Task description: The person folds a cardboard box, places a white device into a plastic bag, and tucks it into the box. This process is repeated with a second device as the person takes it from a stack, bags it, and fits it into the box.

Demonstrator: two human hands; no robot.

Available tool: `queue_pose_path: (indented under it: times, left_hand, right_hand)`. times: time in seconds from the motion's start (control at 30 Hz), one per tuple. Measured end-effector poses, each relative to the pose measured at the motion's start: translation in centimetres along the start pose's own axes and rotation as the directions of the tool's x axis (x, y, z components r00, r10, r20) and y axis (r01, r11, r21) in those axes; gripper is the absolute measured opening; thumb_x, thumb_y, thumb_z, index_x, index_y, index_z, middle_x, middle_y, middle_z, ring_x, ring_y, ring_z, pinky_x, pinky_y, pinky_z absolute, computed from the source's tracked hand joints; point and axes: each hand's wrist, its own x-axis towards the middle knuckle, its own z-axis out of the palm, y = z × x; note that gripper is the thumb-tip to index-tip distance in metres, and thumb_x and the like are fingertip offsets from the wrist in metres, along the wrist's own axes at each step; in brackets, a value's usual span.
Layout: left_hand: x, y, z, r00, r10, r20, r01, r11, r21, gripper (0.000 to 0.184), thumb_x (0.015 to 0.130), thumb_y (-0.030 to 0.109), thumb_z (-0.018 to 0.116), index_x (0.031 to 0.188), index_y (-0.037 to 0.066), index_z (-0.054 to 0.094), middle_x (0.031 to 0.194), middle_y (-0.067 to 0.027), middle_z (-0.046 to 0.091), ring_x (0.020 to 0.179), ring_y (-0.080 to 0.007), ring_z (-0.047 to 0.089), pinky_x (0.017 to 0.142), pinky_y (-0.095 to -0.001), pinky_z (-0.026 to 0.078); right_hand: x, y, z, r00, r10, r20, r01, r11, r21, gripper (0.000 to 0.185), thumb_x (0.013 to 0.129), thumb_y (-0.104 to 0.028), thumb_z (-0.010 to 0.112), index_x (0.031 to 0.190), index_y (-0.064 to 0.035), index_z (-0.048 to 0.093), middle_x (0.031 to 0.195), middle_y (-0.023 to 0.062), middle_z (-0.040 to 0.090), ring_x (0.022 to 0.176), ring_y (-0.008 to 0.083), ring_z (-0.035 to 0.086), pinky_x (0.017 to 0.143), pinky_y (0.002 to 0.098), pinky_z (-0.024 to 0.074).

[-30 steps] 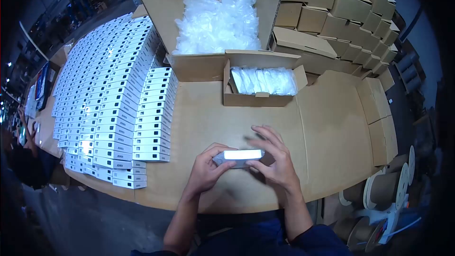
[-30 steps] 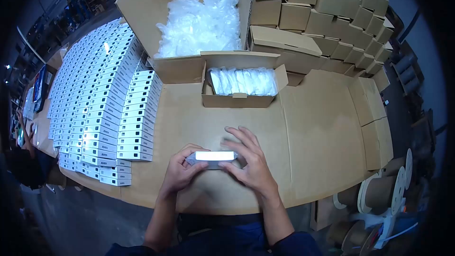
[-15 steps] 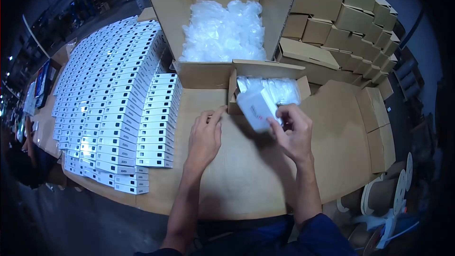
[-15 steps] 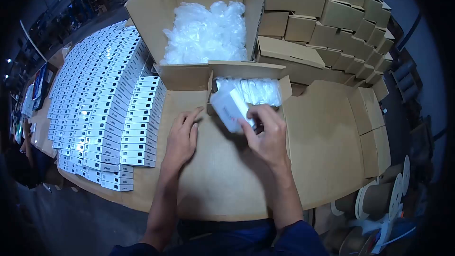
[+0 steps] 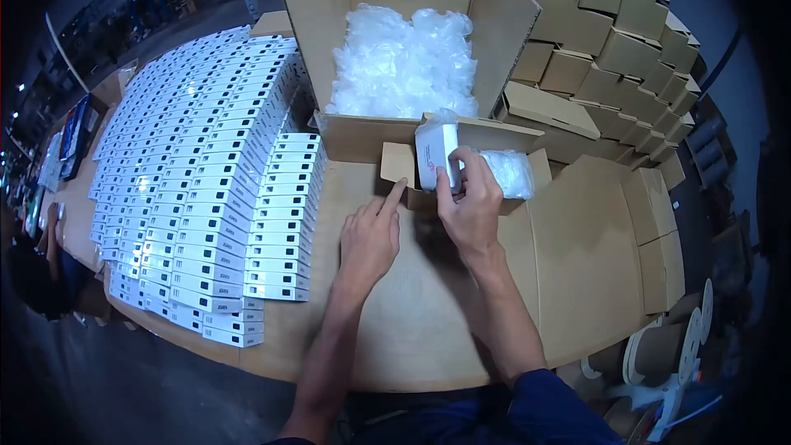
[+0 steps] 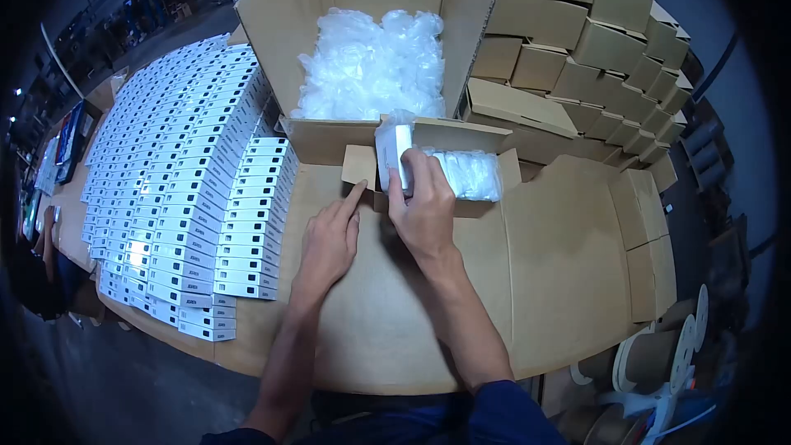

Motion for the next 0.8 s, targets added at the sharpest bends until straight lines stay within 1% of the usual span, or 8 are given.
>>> queue_pose_path:
  times: [0.13,0.23,0.4,0.5,0.6,0.7,0.73,0.8]
  left_hand:
    - [-0.4,-0.6,0.0,0.999,-0.023,0.029,0.024,0.999,-0.024,0.056,0.098,0.008,0.057,0.152,0.019,0.050,0.095,-0.0161,0.065,0.087,-0.0361,0.064,0.081,-0.0487,0.050]
    - [-0.5,-0.8,0.0,1.000,-0.022,0.021,0.023,0.999,-0.037,0.055,0.098,0.007,0.056,0.151,0.020,0.051,0.094,-0.0158,0.065,0.087,-0.0359,0.064,0.081,-0.0485,0.051]
    - [-0.4,-1.4,0.2,1.000,-0.010,0.007,0.011,0.998,-0.069,0.055,0.098,0.006,0.056,0.150,0.020,0.052,0.092,-0.0158,0.064,0.086,-0.0358,0.064,0.081,-0.0483,0.051]
    - [-0.4,-1.6,0.3,1.000,-0.020,0.022,0.021,0.997,-0.076,0.054,0.098,0.005,0.056,0.150,0.020,0.053,0.092,-0.0162,0.063,0.086,-0.0359,0.064,0.081,-0.0484,0.051]
    - [-0.4,-1.6,0.3,0.999,-0.023,0.032,0.026,0.996,-0.089,0.054,0.098,0.005,0.056,0.150,0.021,0.053,0.091,-0.0164,0.063,0.086,-0.0361,0.064,0.081,-0.0485,0.051]
    - [-0.4,-1.6,0.0,0.999,-0.027,0.030,0.029,0.996,-0.087,0.054,0.097,0.005,0.056,0.149,0.021,0.054,0.091,-0.0161,0.063,0.086,-0.0359,0.064,0.081,-0.0484,0.051]
    - [-0.3,-1.7,0.2,0.999,-0.022,0.022,0.024,0.996,-0.091,0.054,0.097,0.005,0.056,0.149,0.022,0.054,0.091,-0.0159,0.063,0.086,-0.0358,0.064,0.081,-0.0484,0.051]
    - [-0.2,-1.8,0.1,1.000,-0.002,0.009,0.003,0.996,-0.094,0.054,0.097,0.005,0.056,0.149,0.021,0.054,0.092,-0.0152,0.063,0.087,-0.0354,0.064,0.080,-0.0481,0.051]
  right_hand:
    - [-0.5,0.4,1.3,0.999,0.026,0.046,-0.025,0.999,-0.032,0.023,0.087,0.000,0.071,0.109,0.0025,0.062,0.094,0.0226,0.066,0.078,0.0405,0.068,0.066,0.0472,0.0550]
    - [-0.1,0.8,2.1,0.998,-0.041,0.036,0.044,0.995,-0.093,0.021,0.086,-0.001,0.074,0.104,0.0026,0.062,0.087,0.0193,0.067,0.064,0.0313,0.066,0.058,0.0412,0.0518]
    - [0.1,0.1,2.6,0.988,0.063,0.142,-0.021,0.961,-0.277,0.026,0.086,-0.014,0.077,0.106,-0.0026,0.066,0.091,0.0213,0.071,0.073,0.0442,0.068,0.064,0.0518,0.0522]
    - [-0.3,0.6,2.9,0.952,0.145,0.269,-0.049,0.941,-0.334,0.020,0.091,-0.016,0.071,0.104,-0.0024,0.064,0.092,0.0198,0.069,0.081,0.0395,0.069,0.070,0.0513,0.0526]
    - [-1.1,1.2,3.4,0.891,0.194,0.411,0.028,0.879,-0.476,0.027,0.096,-0.024,0.066,0.113,-0.0040,0.067,0.100,0.0160,0.072,0.102,0.0352,0.065,0.090,0.0554,0.0474]
    - [-2.5,0.8,2.8,0.936,0.036,0.350,0.160,0.842,-0.516,0.038,0.100,-0.032,0.060,0.127,-0.0068,0.067,0.110,0.0107,0.075,0.119,0.0338,0.055,0.106,0.0629,0.0338]
    - [-3.0,1.1,2.6,0.927,0.008,0.375,0.218,0.803,-0.555,0.050,0.100,-0.042,0.059,0.138,-0.0100,0.062,0.119,0.0084,0.073,0.122,0.0381,0.052,0.107,0.0693,0.0293]
    - [-3.1,1.1,2.1,0.913,0.018,0.407,0.243,0.778,-0.580,0.055,0.100,-0.047,0.059,0.142,-0.0115,0.059,0.123,0.0081,0.072,0.123,0.0393,0.052,0.109,0.0694,0.0289]
